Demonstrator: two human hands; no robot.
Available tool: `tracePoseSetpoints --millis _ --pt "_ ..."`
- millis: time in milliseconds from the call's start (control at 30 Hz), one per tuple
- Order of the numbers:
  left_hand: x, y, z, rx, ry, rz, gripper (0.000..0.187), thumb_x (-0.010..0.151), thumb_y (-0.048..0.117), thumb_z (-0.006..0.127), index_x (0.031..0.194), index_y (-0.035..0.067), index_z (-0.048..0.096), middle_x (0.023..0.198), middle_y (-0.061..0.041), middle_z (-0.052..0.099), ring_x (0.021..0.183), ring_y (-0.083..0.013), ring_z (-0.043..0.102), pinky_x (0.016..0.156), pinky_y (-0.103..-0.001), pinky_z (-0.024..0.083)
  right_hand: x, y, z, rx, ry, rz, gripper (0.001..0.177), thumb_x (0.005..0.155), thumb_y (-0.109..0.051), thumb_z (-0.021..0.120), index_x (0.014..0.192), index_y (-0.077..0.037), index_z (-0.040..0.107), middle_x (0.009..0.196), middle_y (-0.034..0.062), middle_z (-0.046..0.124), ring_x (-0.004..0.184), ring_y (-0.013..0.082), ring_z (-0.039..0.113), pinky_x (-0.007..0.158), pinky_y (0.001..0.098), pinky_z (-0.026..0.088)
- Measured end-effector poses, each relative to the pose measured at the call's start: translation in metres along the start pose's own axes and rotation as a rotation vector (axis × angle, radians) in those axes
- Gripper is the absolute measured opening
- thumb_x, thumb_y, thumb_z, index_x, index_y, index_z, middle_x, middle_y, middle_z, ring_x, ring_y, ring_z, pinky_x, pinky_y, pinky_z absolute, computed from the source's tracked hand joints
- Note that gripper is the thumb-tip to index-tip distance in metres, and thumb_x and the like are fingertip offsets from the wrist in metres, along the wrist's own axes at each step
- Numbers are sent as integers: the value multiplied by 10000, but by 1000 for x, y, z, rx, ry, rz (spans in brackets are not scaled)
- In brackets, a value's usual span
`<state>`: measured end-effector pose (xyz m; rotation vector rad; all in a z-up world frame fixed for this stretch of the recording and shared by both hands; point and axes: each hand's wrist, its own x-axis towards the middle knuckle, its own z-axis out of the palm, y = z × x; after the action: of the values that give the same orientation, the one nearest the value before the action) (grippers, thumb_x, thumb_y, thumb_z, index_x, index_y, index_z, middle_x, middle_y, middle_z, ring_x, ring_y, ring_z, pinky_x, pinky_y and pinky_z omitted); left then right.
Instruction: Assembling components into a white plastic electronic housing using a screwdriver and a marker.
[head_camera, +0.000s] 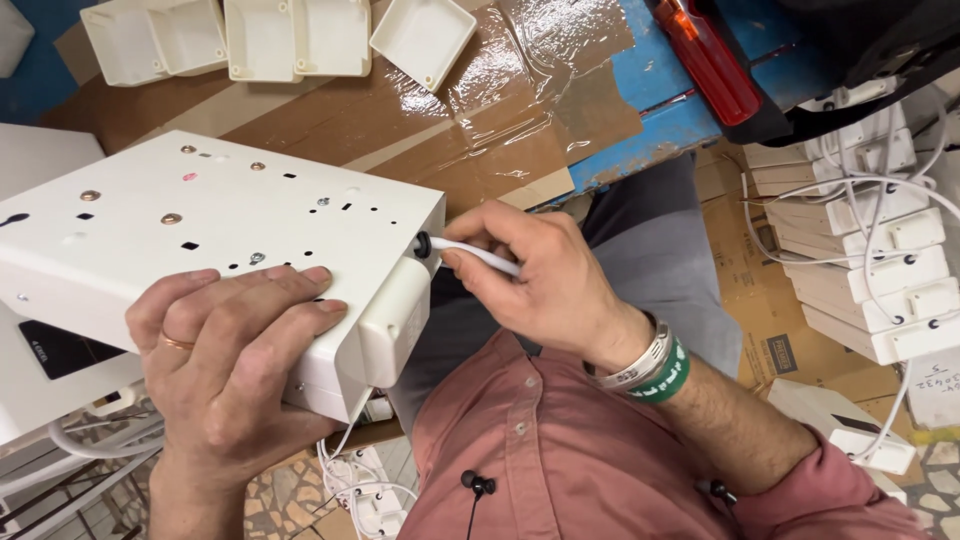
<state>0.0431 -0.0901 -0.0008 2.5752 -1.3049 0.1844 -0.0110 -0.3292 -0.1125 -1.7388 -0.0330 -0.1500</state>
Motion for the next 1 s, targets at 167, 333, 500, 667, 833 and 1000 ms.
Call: tracePoseSetpoints --millis 167,333,500,667,833,1000 --pt "0 1 -1 0 -18 -26 664 527 387 913 1100 175 653 1163 -14 716 1115 -217 632 1035 -436 380 1 5 -8 73 -71 85 137 957 -115 726 1082 -62 708 801 0 755 668 75 704 582 242 529" --pt "3 4 -3 -16 -2 -29 655 528 348 913 1105 170 657 1157 -13 713 1117 -216 632 1027 -441 380 3 3 -12 72 -92 70 132 951 -96 727 1076 -55 712 839 -2 743 702 64 694 603 235 528" --pt "1 2 -1 -9 -10 -29 672 493 325 902 1101 175 658 1157 -4 714 1119 -210 634 1031 -440 378 1 8 -2 84 -15 -83 143 947 -57 750 1086 -38 722 950 40 729 809 91 696 682 239 545" --pt "1 2 -2 -2 -8 -29 662 516 318 931 1101 174 658 1156 -1 716 1118 -206 635 1030 -433 382 6 5 6 129 28 -68 122 953 -39 756 1075 -34 747 977 37 733 847 92 704 714 236 559" --pt "5 2 -2 9 -9 -15 656 513 309 918 1099 167 659 1156 -11 718 1109 -214 635 1029 -432 386 14 -4 0 125 -27 77 88 923 -77 762 1001 -38 770 896 21 735 772 80 701 665 225 548" --pt "7 1 -3 5 -30 -22 682 487 336 902 1101 163 660 1152 -11 719 1105 -222 635 1031 -442 381 22 -6 -2 137 -48 127 74 898 -94 775 955 -46 772 858 7 746 753 68 710 655 223 555"
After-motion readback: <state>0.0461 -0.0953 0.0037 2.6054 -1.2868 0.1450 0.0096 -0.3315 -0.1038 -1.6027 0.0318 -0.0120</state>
